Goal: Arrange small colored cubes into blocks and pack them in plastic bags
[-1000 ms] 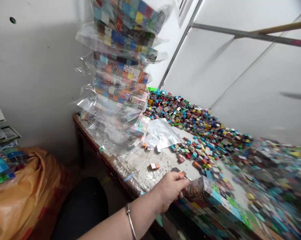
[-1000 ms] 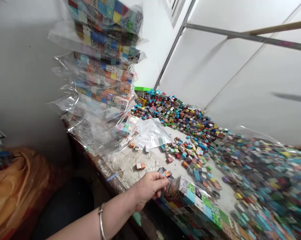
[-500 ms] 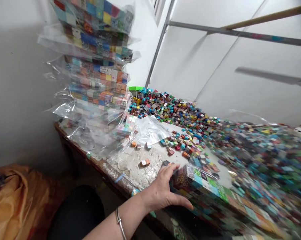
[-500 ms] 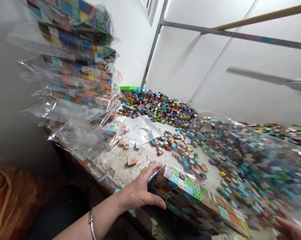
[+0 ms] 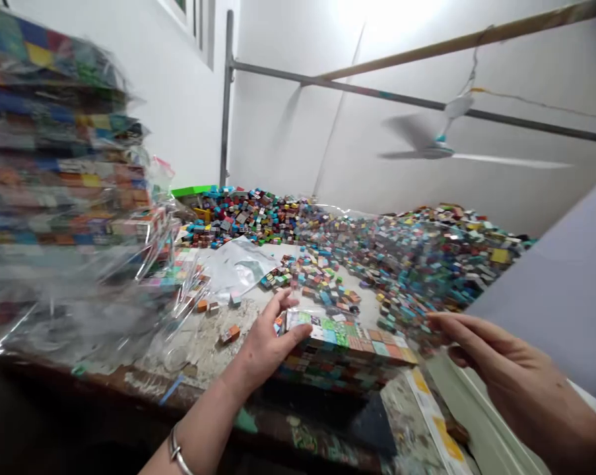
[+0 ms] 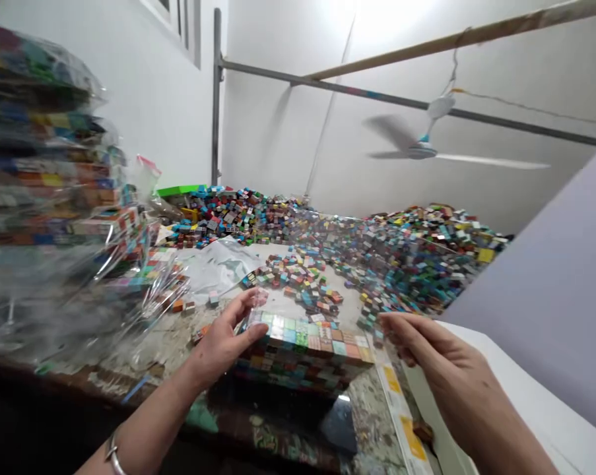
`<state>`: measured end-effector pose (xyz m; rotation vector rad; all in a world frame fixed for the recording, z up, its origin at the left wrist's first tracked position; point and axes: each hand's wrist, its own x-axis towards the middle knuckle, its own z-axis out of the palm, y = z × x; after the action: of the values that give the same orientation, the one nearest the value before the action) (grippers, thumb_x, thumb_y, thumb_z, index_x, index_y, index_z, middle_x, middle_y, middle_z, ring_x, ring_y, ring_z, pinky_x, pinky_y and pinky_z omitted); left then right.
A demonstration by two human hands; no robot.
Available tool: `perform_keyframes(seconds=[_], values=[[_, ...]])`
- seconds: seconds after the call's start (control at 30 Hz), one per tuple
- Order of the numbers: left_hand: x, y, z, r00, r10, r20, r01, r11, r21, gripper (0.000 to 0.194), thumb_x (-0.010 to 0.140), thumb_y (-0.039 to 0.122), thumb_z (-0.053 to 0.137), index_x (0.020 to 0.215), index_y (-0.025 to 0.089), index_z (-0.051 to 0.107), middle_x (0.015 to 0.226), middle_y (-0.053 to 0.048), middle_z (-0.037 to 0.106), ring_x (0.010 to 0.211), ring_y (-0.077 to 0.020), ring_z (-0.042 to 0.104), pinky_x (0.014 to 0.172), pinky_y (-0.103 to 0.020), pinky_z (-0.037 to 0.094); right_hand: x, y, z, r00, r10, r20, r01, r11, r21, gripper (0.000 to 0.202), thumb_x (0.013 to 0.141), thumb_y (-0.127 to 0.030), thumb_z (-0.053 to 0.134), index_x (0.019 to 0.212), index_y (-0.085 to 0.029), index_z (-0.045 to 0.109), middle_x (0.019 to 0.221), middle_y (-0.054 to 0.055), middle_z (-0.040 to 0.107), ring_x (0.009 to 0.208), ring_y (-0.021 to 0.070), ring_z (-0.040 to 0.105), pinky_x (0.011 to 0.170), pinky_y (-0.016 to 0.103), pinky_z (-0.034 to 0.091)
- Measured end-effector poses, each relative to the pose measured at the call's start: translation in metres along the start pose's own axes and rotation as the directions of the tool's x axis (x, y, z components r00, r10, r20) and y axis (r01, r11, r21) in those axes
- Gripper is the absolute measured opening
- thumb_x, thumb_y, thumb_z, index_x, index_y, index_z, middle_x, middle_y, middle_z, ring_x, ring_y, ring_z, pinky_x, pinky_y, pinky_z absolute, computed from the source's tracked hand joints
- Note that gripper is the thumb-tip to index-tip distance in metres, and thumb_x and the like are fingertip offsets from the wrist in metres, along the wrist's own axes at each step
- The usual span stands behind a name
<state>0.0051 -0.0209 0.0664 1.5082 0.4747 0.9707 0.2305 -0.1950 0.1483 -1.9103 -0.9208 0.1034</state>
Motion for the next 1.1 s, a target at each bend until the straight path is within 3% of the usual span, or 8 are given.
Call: perform_keyframes(seconds=[0.13, 0.23, 0.4, 0.57, 0.73, 1.1], values=[[0.000, -0.007, 0.002, 1.000, -0.030, -0.005, 0.030, 0.999, 0.025, 0.061, 0.071, 0.037, 0.067, 0.124, 0.018, 0.043, 0.123, -0.010, 0.052, 0.112, -0.0240, 0.049, 0.098, -0.035, 0.034, -0.004, 0.009, 0.004, 0.998, 0.030, 0.062, -0.038, 0.989, 0.143, 0.036, 0.070, -0.053, 0.060, 0.088, -0.023, 0.069, 0.081, 0.004, 0.065, 0.067, 0.0168, 0.051, 0.056, 0.027, 0.042], [0.000, -0.008, 0.001, 0.999, -0.051, -0.006, 0.051, 0.997, 0.057, 0.058, 0.071, 0.037, 0.067, 0.121, 0.019, 0.045, 0.126, -0.010, 0.051, 0.115, -0.0237, 0.047, 0.098, -0.034, 0.035, -0.009, 0.012, 0.004, 0.998, 0.030, 0.059, -0.038, 0.990, 0.136, 0.037, 0.071, -0.052, 0.059, 0.087, -0.021, 0.068, 0.084, 0.005, 0.065, 0.063, 0.0144, 0.048, 0.057, 0.027, 0.041], [0.000, 0.000, 0.001, 0.997, -0.074, 0.001, 0.073, 0.996, 0.046, 0.048, 0.069, 0.038, 0.067, 0.110, 0.018, 0.051, 0.116, -0.008, 0.057, 0.109, -0.0237, 0.051, 0.092, -0.033, 0.039, -0.010, 0.001, -0.006, 0.998, -0.029, 0.057, 0.025, 0.998, 0.060, 0.033, 0.072, -0.052, 0.059, 0.087, -0.023, 0.067, 0.075, 0.001, 0.063, 0.066, 0.0143, 0.049, 0.060, 0.025, 0.040], [0.000, 0.007, 0.002, 0.993, -0.115, 0.002, 0.115, 0.993, 0.007, 0.050, 0.068, 0.038, 0.068, 0.110, 0.017, 0.050, 0.113, -0.008, 0.059, 0.105, -0.0227, 0.054, 0.087, -0.032, 0.042, -0.008, -0.012, -0.008, 0.993, -0.079, 0.089, 0.068, 0.990, 0.125, 0.033, 0.074, -0.051, 0.058, 0.083, -0.021, 0.067, 0.071, 0.001, 0.060, 0.062, 0.0125, 0.047, 0.055, 0.024, 0.039], [0.003, 0.016, 0.004, 0.996, -0.085, -0.014, 0.085, 0.996, 0.001, 0.042, 0.070, 0.037, 0.067, 0.104, 0.016, 0.053, 0.110, -0.008, 0.060, 0.102, -0.0218, 0.054, 0.087, -0.032, 0.041, -0.003, -0.019, -0.007, 0.990, -0.117, 0.074, 0.101, 0.976, 0.193, 0.032, 0.073, -0.051, 0.059, 0.082, -0.021, 0.067, 0.069, 0.000, 0.059, 0.059, 0.0105, 0.047, 0.049, 0.021, 0.038], [0.014, 0.031, 0.009, 0.996, -0.046, -0.082, 0.043, 0.998, -0.035, 0.039, 0.068, 0.036, 0.069, 0.099, 0.018, 0.054, 0.101, -0.003, 0.062, 0.101, -0.0180, 0.055, 0.087, -0.027, 0.041, 0.005, -0.031, -0.015, 0.996, -0.076, 0.037, 0.063, 0.960, 0.274, 0.031, 0.071, -0.049, 0.062, 0.082, -0.021, 0.067, 0.067, 0.000, 0.058, 0.055, 0.0087, 0.044, 0.046, 0.020, 0.035]])
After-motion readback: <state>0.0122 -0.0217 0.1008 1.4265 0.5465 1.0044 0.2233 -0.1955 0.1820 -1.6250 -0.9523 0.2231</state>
